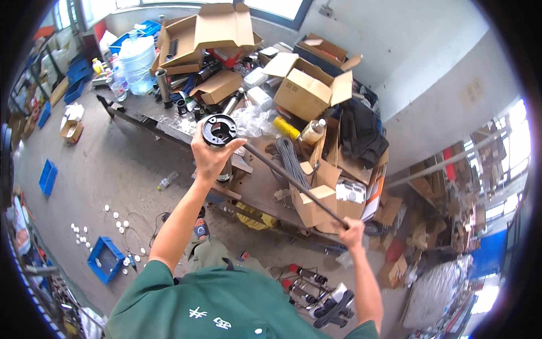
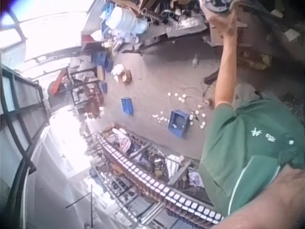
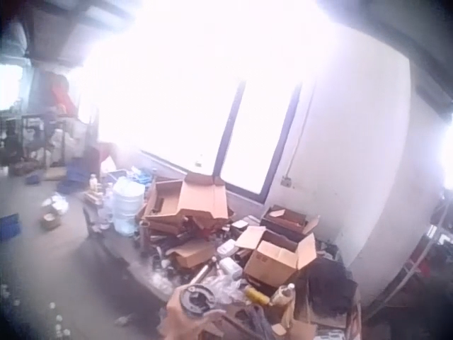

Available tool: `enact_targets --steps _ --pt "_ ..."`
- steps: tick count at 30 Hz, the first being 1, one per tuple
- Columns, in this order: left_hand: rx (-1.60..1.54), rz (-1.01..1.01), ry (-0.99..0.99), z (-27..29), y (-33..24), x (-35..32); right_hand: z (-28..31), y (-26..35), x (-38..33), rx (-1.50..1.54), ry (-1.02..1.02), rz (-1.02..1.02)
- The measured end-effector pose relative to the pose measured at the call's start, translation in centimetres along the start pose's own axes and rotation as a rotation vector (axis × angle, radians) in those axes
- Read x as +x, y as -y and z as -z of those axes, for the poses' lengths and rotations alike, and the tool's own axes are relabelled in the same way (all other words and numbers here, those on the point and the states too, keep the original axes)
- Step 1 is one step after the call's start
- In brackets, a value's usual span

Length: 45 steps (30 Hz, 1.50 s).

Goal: The person sits on the floor and assembles a pump by inserting white discs onto a shaft and then secures the assembly using various tools and parts on a workbench.

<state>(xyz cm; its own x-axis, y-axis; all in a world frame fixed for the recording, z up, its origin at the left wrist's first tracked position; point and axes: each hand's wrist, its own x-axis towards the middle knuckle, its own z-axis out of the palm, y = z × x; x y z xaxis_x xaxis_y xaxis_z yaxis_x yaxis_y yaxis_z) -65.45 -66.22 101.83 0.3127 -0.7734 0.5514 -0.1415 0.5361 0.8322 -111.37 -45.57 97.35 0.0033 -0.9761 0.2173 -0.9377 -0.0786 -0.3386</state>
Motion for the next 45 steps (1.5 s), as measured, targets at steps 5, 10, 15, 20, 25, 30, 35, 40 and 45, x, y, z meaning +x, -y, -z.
enact_targets --steps 5,10,15,20,25,30,35,40,45 --pt "0.037 0.113 0.198 0.7 -1.4 1.5 5.9 -5.4 18.0 -0.203 -0.340 0.438" --pt "-0.085 0.068 0.433 2.4 0.4 2.6 6.9 -3.8 30.0 -0.259 -0.397 0.706" --pt "-0.002 -0.162 0.000 -0.2 1.9 -2.7 3.9 -0.6 38.7 -0.106 -0.370 0.850" --pt "0.041 -0.052 0.020 -2.6 4.5 -2.5 -0.2 7.6 44.1 -0.180 -0.103 0.807" --pt "0.198 0.123 -0.072 -1.0 6.4 -2.5 -3.3 8.6 22.9 0.106 1.275 0.026" --pt "-0.135 0.053 0.067 1.5 6.2 -1.6 -2.5 15.0 10.3 1.042 1.558 -0.147" --pt "-0.189 0.322 0.447 4.6 6.2 0.7 -4.3 20.3 6.3 0.757 1.090 -0.254" --pt "-0.399 0.390 0.752 4.2 8.4 2.0 -16.4 41.2 -4.1 1.621 0.671 -0.463" --pt "0.047 0.171 1.302 6.1 8.6 8.0 -25.6 53.2 -1.3 1.750 0.206 -0.460"
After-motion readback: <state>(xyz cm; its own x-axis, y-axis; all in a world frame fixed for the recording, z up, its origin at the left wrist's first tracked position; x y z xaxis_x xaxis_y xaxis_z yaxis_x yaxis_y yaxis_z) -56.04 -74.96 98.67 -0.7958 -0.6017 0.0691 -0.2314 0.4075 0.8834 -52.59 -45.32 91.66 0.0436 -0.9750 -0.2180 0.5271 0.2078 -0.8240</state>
